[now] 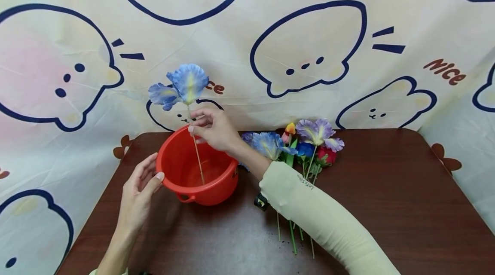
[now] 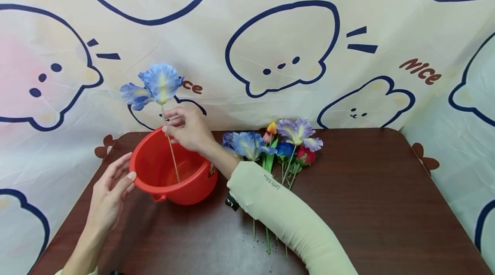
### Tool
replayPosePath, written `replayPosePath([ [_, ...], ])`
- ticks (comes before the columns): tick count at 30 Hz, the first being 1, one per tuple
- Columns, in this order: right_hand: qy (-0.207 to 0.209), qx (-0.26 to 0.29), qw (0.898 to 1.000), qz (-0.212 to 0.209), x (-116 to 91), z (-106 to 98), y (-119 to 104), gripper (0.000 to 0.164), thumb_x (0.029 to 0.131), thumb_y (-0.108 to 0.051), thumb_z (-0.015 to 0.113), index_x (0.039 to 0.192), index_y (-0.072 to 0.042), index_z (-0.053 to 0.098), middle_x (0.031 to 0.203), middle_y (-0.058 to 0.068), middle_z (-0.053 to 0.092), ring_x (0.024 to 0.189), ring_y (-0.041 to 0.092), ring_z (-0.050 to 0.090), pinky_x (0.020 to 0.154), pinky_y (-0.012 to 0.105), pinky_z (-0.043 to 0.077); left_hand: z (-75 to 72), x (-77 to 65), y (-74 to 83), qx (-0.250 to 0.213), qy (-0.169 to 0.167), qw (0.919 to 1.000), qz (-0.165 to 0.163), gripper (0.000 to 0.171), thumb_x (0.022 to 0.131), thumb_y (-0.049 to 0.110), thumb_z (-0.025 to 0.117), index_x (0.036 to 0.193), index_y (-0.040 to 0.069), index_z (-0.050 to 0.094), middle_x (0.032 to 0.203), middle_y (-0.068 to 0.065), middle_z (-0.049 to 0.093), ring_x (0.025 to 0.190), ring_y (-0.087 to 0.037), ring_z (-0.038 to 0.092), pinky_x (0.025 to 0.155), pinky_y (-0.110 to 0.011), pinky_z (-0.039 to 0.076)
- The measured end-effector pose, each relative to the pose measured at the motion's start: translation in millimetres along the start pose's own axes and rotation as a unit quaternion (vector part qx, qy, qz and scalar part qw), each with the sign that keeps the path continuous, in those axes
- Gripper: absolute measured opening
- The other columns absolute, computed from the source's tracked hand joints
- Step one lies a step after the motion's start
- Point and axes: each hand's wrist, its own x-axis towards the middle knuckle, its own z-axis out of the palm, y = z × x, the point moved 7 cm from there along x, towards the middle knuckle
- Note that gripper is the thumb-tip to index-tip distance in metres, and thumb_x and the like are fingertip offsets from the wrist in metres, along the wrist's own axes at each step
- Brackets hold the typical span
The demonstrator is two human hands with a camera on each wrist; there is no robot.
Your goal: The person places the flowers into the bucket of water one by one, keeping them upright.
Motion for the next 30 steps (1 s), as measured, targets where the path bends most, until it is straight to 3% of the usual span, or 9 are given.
replayPosePath([
  [9, -0.023, -0.001, 1.000, 0.005, 4, 9, 3, 0.034, 0.101, 0.001, 0.070, 0.135, -0.001, 0.068, 0.117, 0.021, 0.077, 0.102, 0.037, 0.079, 0.086, 0.053, 0.067, -0.3, 0.8, -1.5, -0.003, -0.001, 1.0000, -0.007, 0.057, 0.107, 0.010, 0.063, 0.161, 0.007, 0.044, 0.140, 0.004, 0.062, 0.120, -0.002, 0.069, 0.089, -0.013, 0.060],
  [17, -0.022, -0.024, 0.999, 0.013, 6, 12, 9, 0.028, 0.099, 0.000, 0.074, 0.127, -0.001, 0.072, 0.105, 0.015, 0.079, 0.083, 0.017, 0.077, 0.072, 0.035, 0.068, 0.4, 1.1, -0.9, -0.004, -0.002, 0.9999, -0.012, 0.057, 0.107, 0.010, 0.063, 0.161, 0.008, 0.044, 0.141, 0.004, 0.061, 0.120, -0.002, 0.069, 0.089, -0.014, 0.060],
  [23, -0.021, -0.063, 0.998, 0.023, 6, 14, 11, 0.026, 0.098, -0.002, 0.076, 0.123, -0.001, 0.073, 0.099, 0.011, 0.079, 0.080, 0.015, 0.077, 0.068, 0.028, 0.067, 0.5, 0.9, 0.2, -0.002, -0.002, 0.9999, -0.014, 0.058, 0.107, 0.010, 0.063, 0.162, 0.008, 0.044, 0.140, 0.005, 0.062, 0.120, 0.000, 0.069, 0.089, -0.013, 0.060],
  [30, -0.017, -0.097, 0.994, 0.040, 6, 15, 15, 0.027, 0.098, -0.005, 0.077, 0.125, -0.004, 0.074, 0.098, 0.009, 0.079, 0.080, 0.014, 0.076, 0.070, 0.029, 0.067, 0.6, 0.6, -0.5, 0.002, -0.002, 0.9999, -0.014, 0.058, 0.107, 0.010, 0.063, 0.162, 0.008, 0.044, 0.140, 0.006, 0.061, 0.120, 0.000, 0.069, 0.089, -0.014, 0.060],
])
